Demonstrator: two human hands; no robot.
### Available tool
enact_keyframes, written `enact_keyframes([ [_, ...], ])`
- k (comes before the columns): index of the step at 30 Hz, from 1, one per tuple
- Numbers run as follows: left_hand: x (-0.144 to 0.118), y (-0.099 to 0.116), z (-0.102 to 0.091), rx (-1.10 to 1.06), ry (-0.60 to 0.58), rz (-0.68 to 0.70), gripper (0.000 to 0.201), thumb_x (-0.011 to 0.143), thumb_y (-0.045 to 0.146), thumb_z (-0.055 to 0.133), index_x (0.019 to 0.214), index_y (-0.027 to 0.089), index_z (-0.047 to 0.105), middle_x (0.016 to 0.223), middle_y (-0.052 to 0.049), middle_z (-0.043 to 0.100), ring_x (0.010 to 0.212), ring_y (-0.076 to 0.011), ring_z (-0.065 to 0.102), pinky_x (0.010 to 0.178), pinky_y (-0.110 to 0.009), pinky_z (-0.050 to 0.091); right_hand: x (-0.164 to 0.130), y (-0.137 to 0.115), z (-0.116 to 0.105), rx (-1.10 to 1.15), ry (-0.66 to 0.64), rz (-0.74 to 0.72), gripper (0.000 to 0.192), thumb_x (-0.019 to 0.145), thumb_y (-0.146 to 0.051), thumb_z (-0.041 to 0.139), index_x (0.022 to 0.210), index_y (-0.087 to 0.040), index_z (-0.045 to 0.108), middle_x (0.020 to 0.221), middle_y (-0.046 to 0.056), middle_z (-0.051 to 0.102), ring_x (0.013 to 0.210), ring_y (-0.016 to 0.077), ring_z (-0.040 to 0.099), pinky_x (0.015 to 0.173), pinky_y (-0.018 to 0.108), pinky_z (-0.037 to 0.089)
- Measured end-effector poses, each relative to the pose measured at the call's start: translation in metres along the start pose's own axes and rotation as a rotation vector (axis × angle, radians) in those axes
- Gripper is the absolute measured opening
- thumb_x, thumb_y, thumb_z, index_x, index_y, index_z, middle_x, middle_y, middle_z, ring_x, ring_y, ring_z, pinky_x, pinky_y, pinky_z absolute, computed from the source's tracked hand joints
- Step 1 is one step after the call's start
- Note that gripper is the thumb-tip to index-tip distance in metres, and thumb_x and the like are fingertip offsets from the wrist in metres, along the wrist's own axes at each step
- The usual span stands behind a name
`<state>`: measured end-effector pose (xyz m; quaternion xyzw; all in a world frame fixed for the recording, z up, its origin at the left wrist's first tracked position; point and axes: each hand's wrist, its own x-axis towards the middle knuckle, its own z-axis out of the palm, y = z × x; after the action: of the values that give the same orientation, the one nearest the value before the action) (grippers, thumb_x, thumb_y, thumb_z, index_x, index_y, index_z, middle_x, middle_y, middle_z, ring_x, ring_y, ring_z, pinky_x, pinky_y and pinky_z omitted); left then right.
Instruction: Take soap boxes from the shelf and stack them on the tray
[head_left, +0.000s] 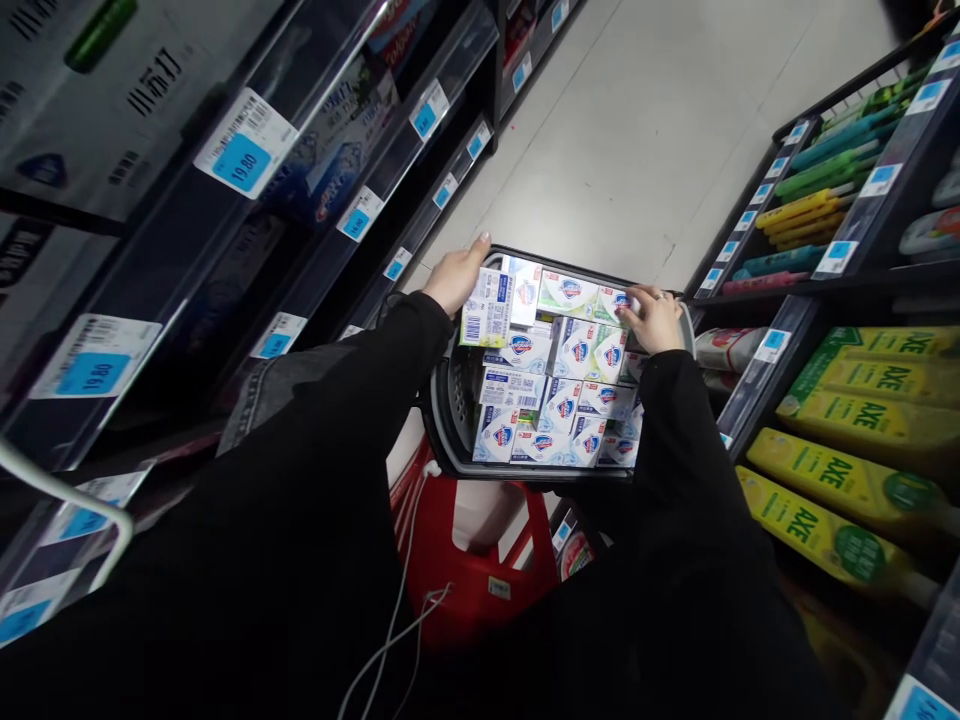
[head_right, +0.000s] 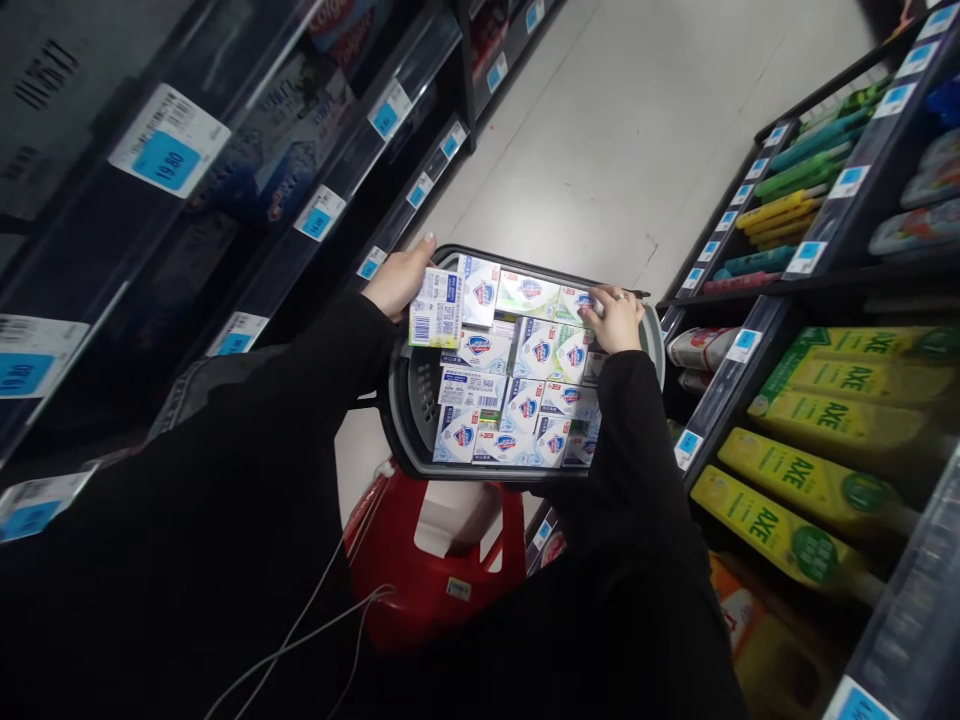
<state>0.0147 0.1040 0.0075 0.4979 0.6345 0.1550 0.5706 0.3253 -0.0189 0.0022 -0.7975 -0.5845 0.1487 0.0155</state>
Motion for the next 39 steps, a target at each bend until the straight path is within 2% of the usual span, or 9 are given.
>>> enact_keyframes([
  [7, -0.005, 0.003, 0.000, 0.028, -0.024, 0.029, 0.052, 0.087, 0.063, 0.045, 0.076, 0.016, 0.065, 0.069, -0.009, 0.062, 0.079, -0.0238, 0.064, 0.073, -0.030, 0.046, 0.006, -0.007, -0.009, -0.025, 0.005, 0.004, 0.034, 0.090, -0.037, 0.051, 0.117, -0.025, 0.067, 0.127, 0.012, 0.057, 0.119, 0.0343, 0.043, 0.102, 0.058, 0.024],
  [10, -0.005, 0.004, -0.001, 0.017, -0.034, 0.012, 0.052, 0.086, 0.064, 0.045, 0.075, 0.017, 0.065, 0.068, -0.009, 0.062, 0.077, -0.0232, 0.064, 0.071, -0.029, 0.046, 0.021, -0.038, -0.009, 0.000, 0.045, -0.077, 0.043, 0.093, -0.036, 0.047, 0.131, -0.021, 0.058, 0.129, 0.015, 0.055, 0.120, 0.0345, 0.043, 0.103, 0.058, 0.024],
  [12, -0.005, 0.004, -0.001, 0.001, -0.041, 0.001, 0.053, 0.086, 0.064, 0.045, 0.075, 0.016, 0.065, 0.067, -0.009, 0.062, 0.075, -0.0228, 0.063, 0.070, -0.029, 0.046, 0.033, -0.068, -0.004, 0.036, 0.015, -0.190, 0.047, 0.094, -0.036, 0.044, 0.137, -0.020, 0.053, 0.130, 0.016, 0.055, 0.121, 0.0345, 0.043, 0.103, 0.057, 0.026],
  [15, -0.004, 0.003, 0.000, -0.040, -0.049, -0.028, 0.054, 0.087, 0.065, 0.044, 0.077, 0.016, 0.065, 0.065, -0.009, 0.061, 0.072, -0.0221, 0.063, 0.069, -0.029, 0.046, 0.047, -0.111, 0.010, 0.064, -0.087, -0.334, 0.043, 0.094, -0.038, 0.047, 0.132, -0.020, 0.056, 0.127, 0.015, 0.056, 0.119, 0.0344, 0.045, 0.102, 0.057, 0.027],
  [18, -0.002, 0.003, -0.002, -0.106, -0.070, -0.076, 0.055, 0.086, 0.067, 0.045, 0.077, 0.016, 0.064, 0.063, -0.009, 0.061, 0.069, -0.0218, 0.064, 0.066, -0.029, 0.047, 0.051, -0.133, 0.020, 0.051, -0.139, -0.378, 0.038, 0.089, -0.044, 0.057, 0.118, -0.020, 0.064, 0.119, 0.015, 0.058, 0.116, 0.0355, 0.045, 0.102, 0.059, 0.024],
  [24, 0.002, 0.004, -0.008, -0.249, -0.091, -0.205, 0.055, 0.083, 0.070, 0.048, 0.083, 0.017, 0.064, 0.061, -0.010, 0.061, 0.069, -0.0231, 0.066, 0.064, -0.029, 0.049, 0.044, -0.131, 0.017, 0.017, -0.183, -0.374, 0.040, 0.087, -0.049, 0.059, 0.115, -0.020, 0.061, 0.109, 0.014, 0.060, 0.112, 0.0348, 0.046, 0.099, 0.057, 0.024],
  [29, 0.001, 0.001, -0.003, -0.194, -0.073, -0.201, 0.053, 0.082, 0.067, 0.052, 0.084, 0.015, 0.066, 0.059, -0.009, 0.061, 0.069, -0.0228, 0.066, 0.066, -0.030, 0.049, 0.049, -0.131, 0.020, 0.010, -0.209, -0.362, 0.043, 0.086, -0.051, 0.061, 0.116, -0.020, 0.059, 0.106, 0.014, 0.060, 0.114, 0.0365, 0.042, 0.096, 0.059, 0.027],
  [35, -0.002, 0.004, 0.001, -0.176, -0.073, -0.200, 0.050, 0.084, 0.062, 0.051, 0.081, 0.014, 0.067, 0.063, -0.011, 0.063, 0.069, -0.0240, 0.066, 0.064, -0.030, 0.049, 0.042, -0.143, 0.029, 0.034, -0.159, -0.284, 0.043, 0.087, -0.048, 0.061, 0.119, -0.019, 0.060, 0.125, 0.018, 0.049, 0.121, 0.0412, 0.035, 0.091, 0.065, 0.032],
  [39, 0.000, 0.004, 0.001, -0.179, -0.081, -0.206, 0.050, 0.084, 0.062, 0.052, 0.083, 0.014, 0.066, 0.067, -0.011, 0.064, 0.070, -0.0241, 0.066, 0.064, -0.031, 0.049, 0.028, -0.151, 0.030, 0.137, -0.059, -0.251, 0.048, 0.090, -0.047, 0.059, 0.130, -0.021, 0.056, 0.131, 0.019, 0.045, 0.125, 0.0421, 0.035, 0.095, 0.070, 0.029],
])
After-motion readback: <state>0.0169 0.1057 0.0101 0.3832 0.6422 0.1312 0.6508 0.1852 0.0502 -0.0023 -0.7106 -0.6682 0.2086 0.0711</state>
